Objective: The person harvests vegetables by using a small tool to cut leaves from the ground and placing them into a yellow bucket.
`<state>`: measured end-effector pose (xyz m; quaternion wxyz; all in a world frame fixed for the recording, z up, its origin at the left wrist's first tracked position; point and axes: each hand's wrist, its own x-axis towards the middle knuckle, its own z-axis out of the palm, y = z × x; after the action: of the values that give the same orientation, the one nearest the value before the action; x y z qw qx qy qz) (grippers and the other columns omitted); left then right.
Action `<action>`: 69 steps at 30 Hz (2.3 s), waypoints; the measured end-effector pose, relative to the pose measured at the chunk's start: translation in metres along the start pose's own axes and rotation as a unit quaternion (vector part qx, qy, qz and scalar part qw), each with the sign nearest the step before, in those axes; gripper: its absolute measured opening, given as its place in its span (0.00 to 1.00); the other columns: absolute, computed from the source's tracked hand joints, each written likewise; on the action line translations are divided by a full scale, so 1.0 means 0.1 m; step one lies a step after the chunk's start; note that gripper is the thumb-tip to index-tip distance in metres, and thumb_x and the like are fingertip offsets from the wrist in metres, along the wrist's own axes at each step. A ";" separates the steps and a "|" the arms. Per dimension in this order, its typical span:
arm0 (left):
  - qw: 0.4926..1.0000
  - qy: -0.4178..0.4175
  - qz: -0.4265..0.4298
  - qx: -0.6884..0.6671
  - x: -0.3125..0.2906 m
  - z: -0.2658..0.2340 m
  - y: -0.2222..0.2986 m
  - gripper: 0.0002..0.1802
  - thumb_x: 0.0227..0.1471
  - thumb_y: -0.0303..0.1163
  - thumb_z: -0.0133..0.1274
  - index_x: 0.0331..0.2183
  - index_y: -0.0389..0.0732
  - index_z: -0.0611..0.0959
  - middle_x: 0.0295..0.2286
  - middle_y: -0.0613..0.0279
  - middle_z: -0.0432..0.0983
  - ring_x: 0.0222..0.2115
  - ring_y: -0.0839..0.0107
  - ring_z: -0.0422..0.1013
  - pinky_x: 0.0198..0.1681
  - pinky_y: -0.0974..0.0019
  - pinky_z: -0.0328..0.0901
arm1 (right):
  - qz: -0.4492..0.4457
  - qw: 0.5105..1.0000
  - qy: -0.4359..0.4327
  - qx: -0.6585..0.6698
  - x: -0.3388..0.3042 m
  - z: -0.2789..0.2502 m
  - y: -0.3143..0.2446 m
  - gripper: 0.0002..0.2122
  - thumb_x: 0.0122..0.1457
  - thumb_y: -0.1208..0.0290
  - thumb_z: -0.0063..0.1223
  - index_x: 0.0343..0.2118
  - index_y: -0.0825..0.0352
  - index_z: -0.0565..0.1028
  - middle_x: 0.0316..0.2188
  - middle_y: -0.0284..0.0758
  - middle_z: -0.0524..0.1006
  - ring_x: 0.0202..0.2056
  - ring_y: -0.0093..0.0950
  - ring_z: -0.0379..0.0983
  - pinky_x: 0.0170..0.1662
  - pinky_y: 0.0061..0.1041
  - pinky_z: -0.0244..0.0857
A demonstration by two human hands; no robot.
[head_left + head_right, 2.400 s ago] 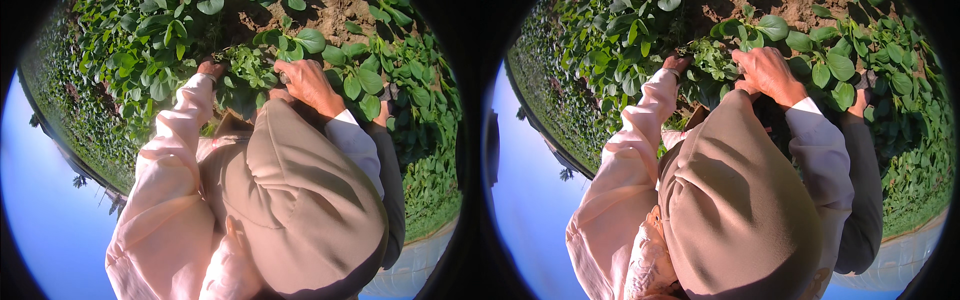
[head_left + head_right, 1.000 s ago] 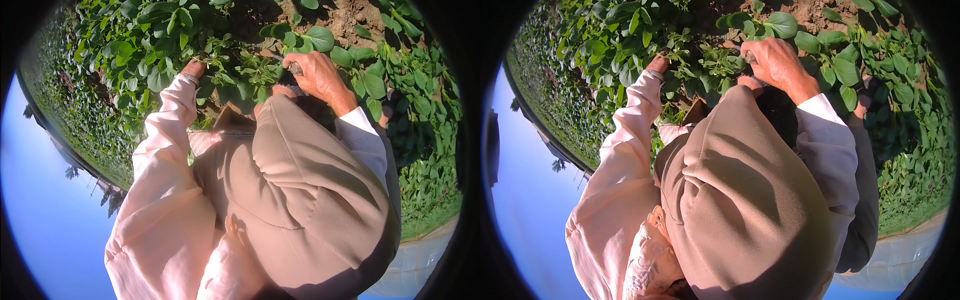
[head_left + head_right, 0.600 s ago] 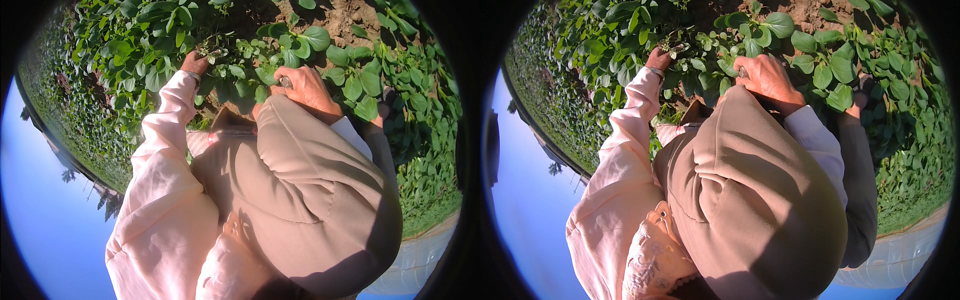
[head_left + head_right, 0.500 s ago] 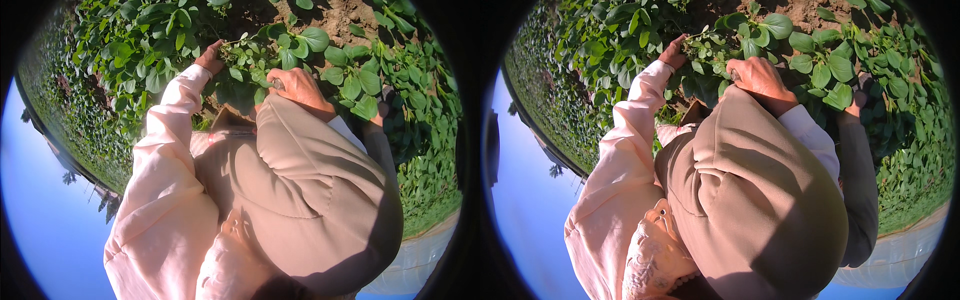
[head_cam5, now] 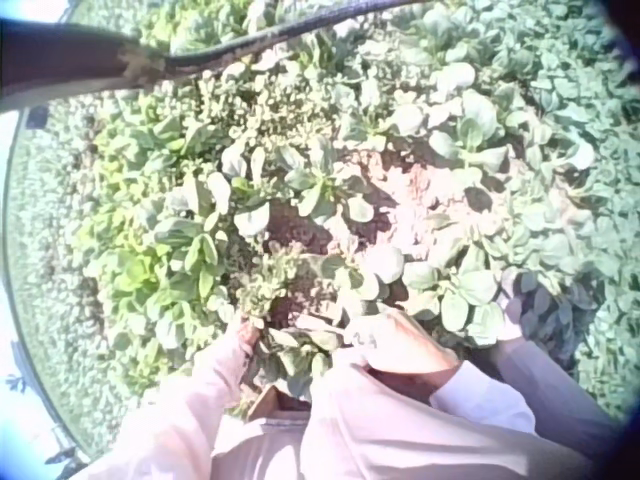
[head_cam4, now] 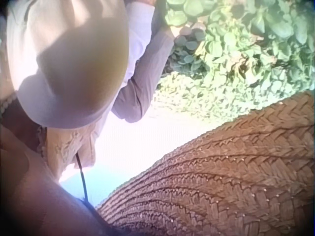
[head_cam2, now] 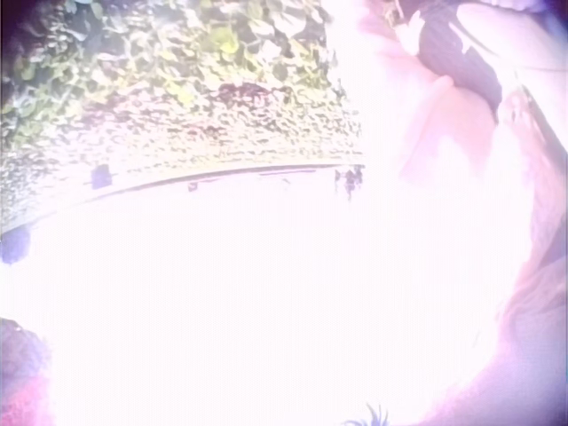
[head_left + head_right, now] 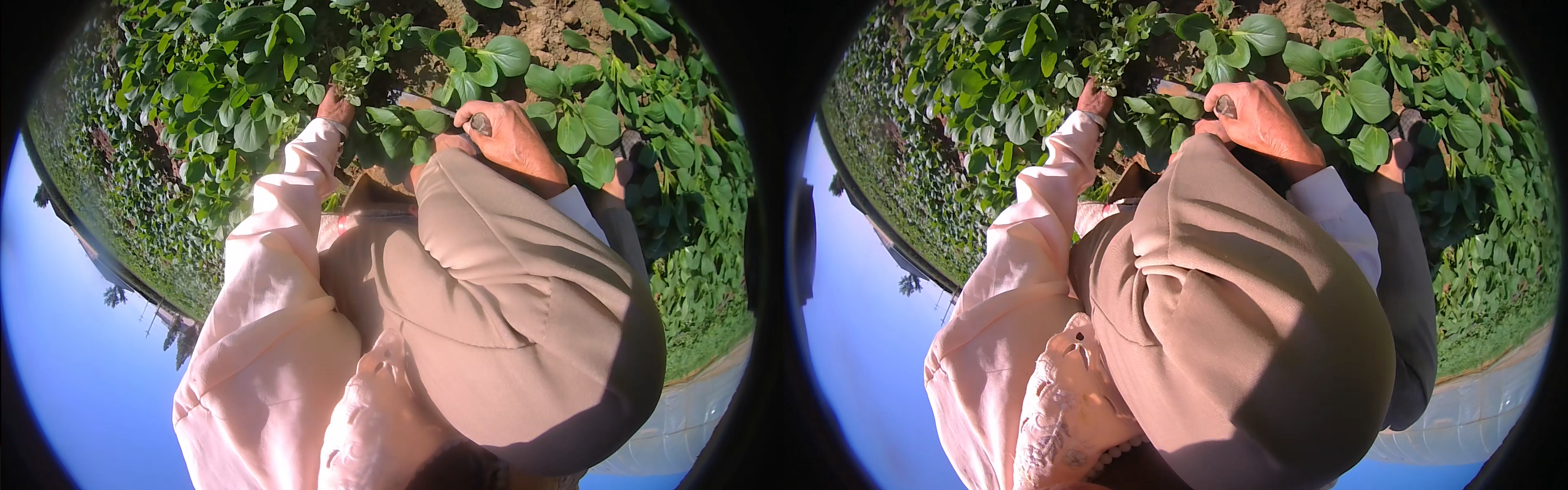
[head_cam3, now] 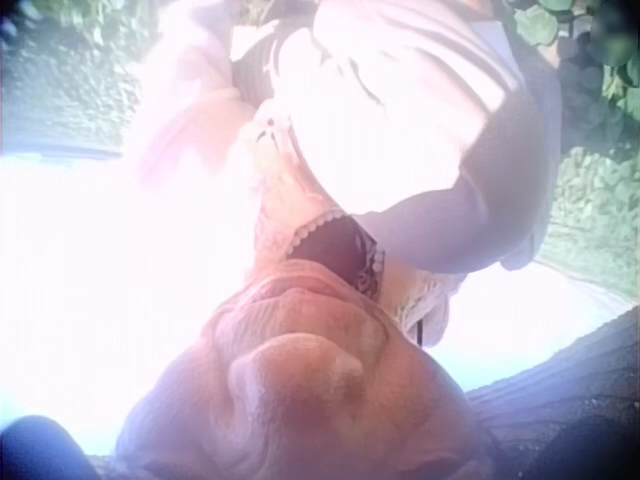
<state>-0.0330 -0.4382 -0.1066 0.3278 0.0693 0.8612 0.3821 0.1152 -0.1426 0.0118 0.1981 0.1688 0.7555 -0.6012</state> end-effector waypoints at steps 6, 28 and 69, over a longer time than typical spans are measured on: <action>0.997 0.029 -0.064 0.037 0.00 -0.09 -0.41 0.26 0.49 0.48 0.54 0.40 0.34 0.79 0.34 0.48 0.79 0.38 0.58 0.75 0.41 0.63 0.66 | -0.018 0.996 -0.049 -0.067 -0.08 -0.03 0.07 0.12 0.47 0.63 0.62 0.28 0.67 0.76 0.19 0.45 0.74 0.24 0.44 0.73 0.28 0.35 0.66; 0.956 0.157 -0.158 -0.189 -0.15 -0.62 -0.13 0.14 0.49 0.29 0.56 0.40 0.39 0.78 0.36 0.64 0.77 0.36 0.70 0.71 0.40 0.68 0.67 | -0.085 0.994 -0.022 -0.058 0.36 0.41 0.03 0.06 0.45 0.77 0.54 0.29 0.65 0.76 0.21 0.42 0.76 0.26 0.45 0.74 0.31 0.39 0.68; 0.795 -0.241 0.030 0.556 -0.06 0.04 0.84 0.15 0.39 0.32 0.54 0.35 0.44 0.77 0.36 0.53 0.77 0.36 0.51 0.75 0.34 0.51 0.70 | -0.105 0.991 -0.031 -0.075 0.07 0.44 0.15 0.07 0.48 0.69 0.55 0.27 0.66 0.74 0.17 0.47 0.73 0.24 0.47 0.73 0.31 0.42 0.67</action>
<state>-0.0369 -0.3793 -0.0457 0.4184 0.3551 0.8158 -0.1823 0.1209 -0.1823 -0.0134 0.1693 0.0545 0.8056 -0.5651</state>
